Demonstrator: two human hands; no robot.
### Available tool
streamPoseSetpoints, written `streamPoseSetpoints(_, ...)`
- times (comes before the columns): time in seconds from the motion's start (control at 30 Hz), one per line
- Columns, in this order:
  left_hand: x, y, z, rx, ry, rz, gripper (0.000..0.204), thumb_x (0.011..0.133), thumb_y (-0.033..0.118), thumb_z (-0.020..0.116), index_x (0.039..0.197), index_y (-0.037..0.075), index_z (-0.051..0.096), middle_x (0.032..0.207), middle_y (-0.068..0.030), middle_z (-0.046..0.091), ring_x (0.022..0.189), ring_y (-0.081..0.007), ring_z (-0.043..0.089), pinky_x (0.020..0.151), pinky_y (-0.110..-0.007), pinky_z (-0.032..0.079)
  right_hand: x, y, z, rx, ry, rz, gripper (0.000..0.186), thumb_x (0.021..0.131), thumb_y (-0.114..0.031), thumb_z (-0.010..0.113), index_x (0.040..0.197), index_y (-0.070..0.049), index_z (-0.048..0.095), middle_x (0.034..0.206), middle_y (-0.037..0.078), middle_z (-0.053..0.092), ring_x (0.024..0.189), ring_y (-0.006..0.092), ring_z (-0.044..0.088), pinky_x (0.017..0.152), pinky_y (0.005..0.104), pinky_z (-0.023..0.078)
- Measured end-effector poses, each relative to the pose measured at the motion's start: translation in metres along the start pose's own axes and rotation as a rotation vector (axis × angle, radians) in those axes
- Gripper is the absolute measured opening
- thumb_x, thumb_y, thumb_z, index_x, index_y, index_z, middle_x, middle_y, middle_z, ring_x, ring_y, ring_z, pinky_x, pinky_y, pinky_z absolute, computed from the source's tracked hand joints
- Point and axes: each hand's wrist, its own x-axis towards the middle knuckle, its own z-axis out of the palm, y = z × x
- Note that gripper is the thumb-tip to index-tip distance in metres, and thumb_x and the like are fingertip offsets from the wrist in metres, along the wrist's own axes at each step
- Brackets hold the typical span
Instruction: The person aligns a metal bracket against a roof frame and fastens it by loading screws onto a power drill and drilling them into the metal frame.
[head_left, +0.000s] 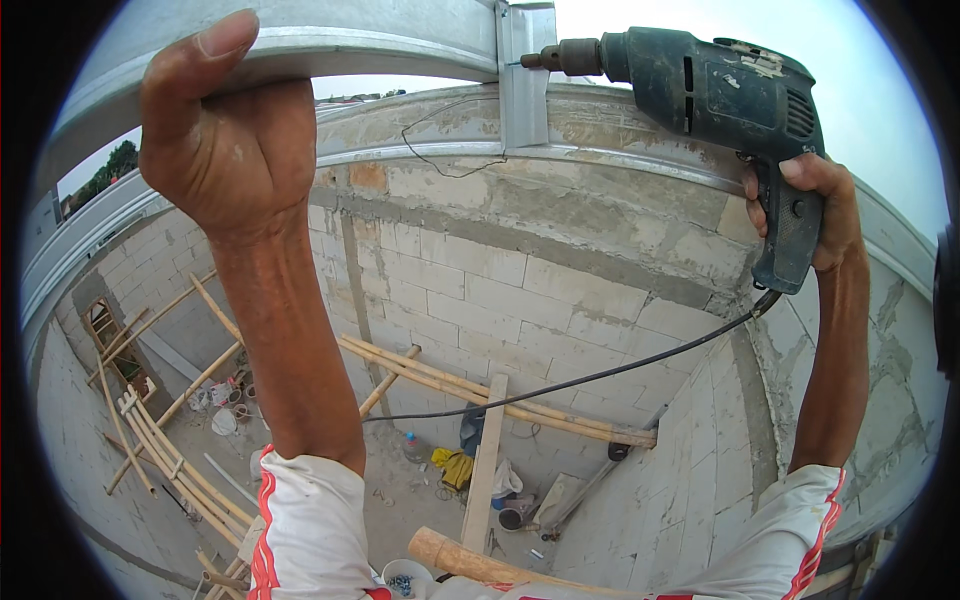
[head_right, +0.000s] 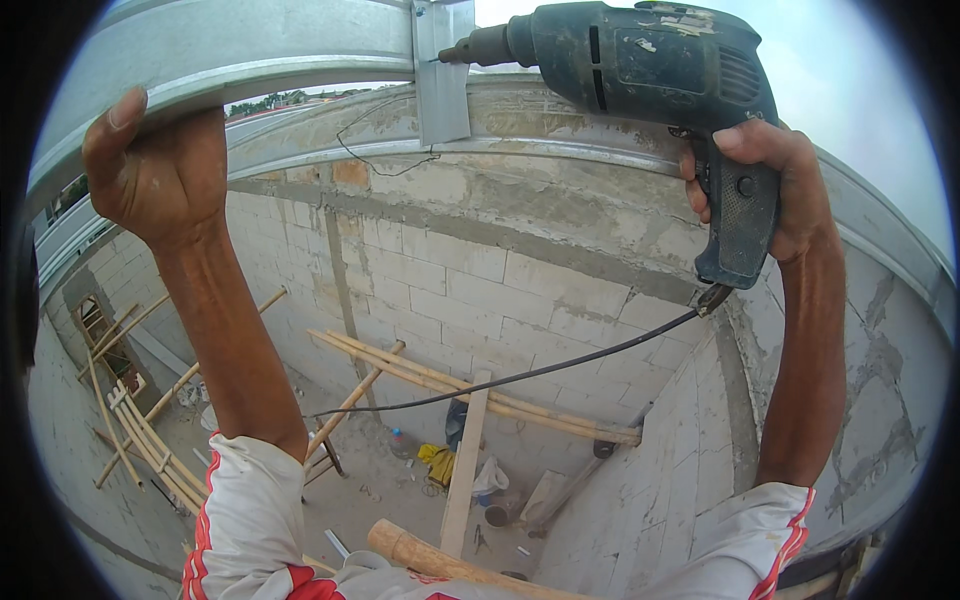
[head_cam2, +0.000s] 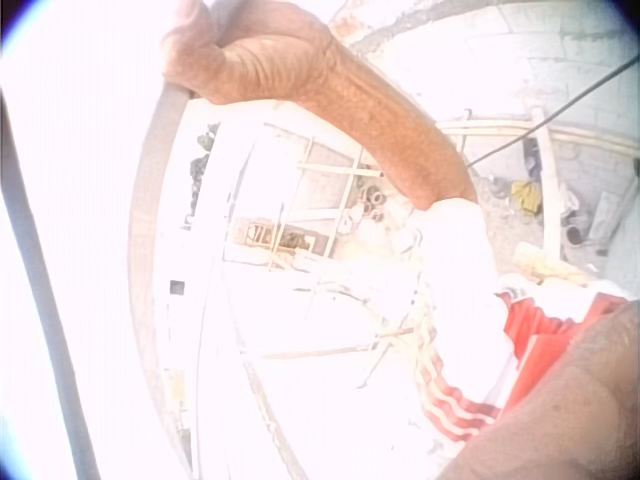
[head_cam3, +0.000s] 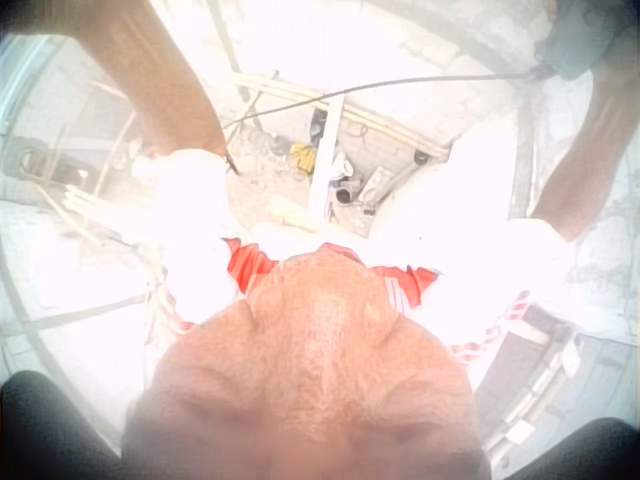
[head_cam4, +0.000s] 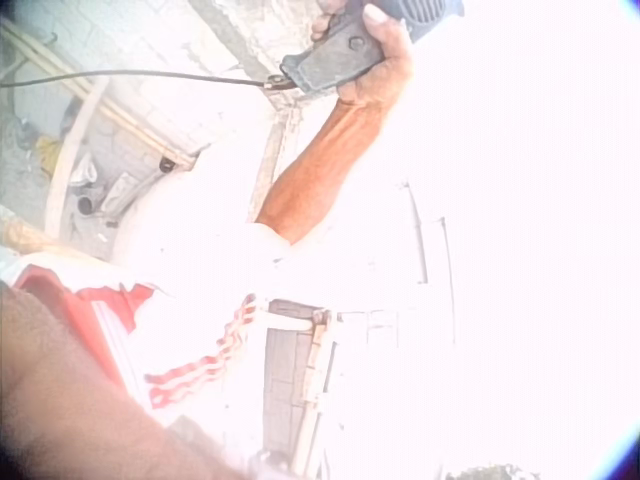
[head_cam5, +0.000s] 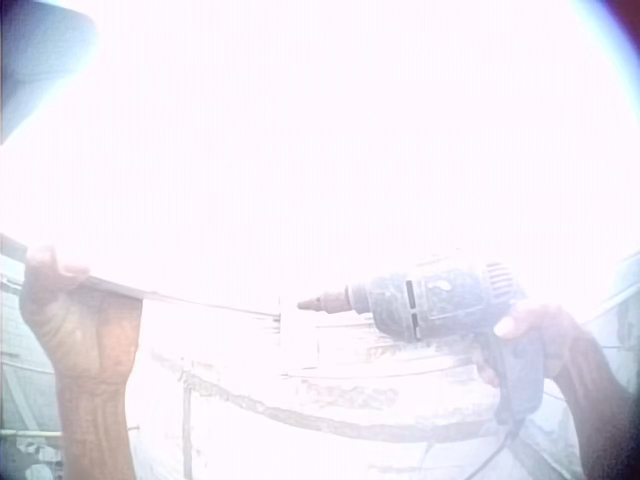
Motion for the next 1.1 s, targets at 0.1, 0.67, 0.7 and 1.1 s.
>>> streamPoseSetpoints(0.1, -0.001, -0.001, 0.003, -0.031, 0.017, 0.007, 0.034, 0.07, 0.023, 0.07, 0.092, -0.002, 0.064, 0.102, -0.0172, 0.051, 0.113, -0.029, 0.046, 0.107, -0.049, 0.027, 0.0, -0.001, 0.002, 0.009, 0.01, -0.001, 0.052, 0.075, -0.026, 0.065, 0.107, 0.014, 0.056, 0.075, 0.017, 0.066, 0.051, 0.0199, 0.065, 0.044, 0.0292, 0.056)
streamPoseSetpoints(0.67, -0.001, -0.001, 0.001, -0.07, -0.004, -0.022, 0.028, 0.071, 0.022, 0.069, 0.087, -0.001, 0.067, 0.097, -0.0166, 0.057, 0.109, -0.0291, 0.05, 0.106, -0.049, 0.029, -0.002, -0.004, 0.003, 0.06, 0.025, 0.031, 0.053, 0.075, -0.024, 0.063, 0.11, 0.014, 0.054, 0.077, 0.019, 0.065, 0.052, 0.0208, 0.065, 0.045, 0.0292, 0.057)
streamPoseSetpoints(0.7, 0.0, -0.001, 0.002, -0.065, -0.013, -0.014, 0.028, 0.071, 0.022, 0.069, 0.086, -0.001, 0.067, 0.096, -0.0165, 0.058, 0.108, -0.029, 0.051, 0.106, -0.049, 0.03, -0.001, -0.004, 0.004, 0.059, 0.023, 0.032, 0.053, 0.075, -0.024, 0.063, 0.11, 0.014, 0.054, 0.077, 0.019, 0.065, 0.052, 0.0208, 0.065, 0.045, 0.0292, 0.057)
streamPoseSetpoints(1.1, 0.001, -0.004, -0.003, -0.062, -0.057, 0.002, 0.026, 0.073, 0.023, 0.069, 0.087, 0.001, 0.068, 0.095, -0.0135, 0.06, 0.108, -0.0268, 0.052, 0.107, -0.048, 0.03, 0.002, 0.0, -0.003, 0.086, 0.021, 0.027, 0.049, 0.075, -0.025, 0.063, 0.105, 0.013, 0.054, 0.074, 0.019, 0.063, 0.048, 0.0213, 0.063, 0.042, 0.0289, 0.056)
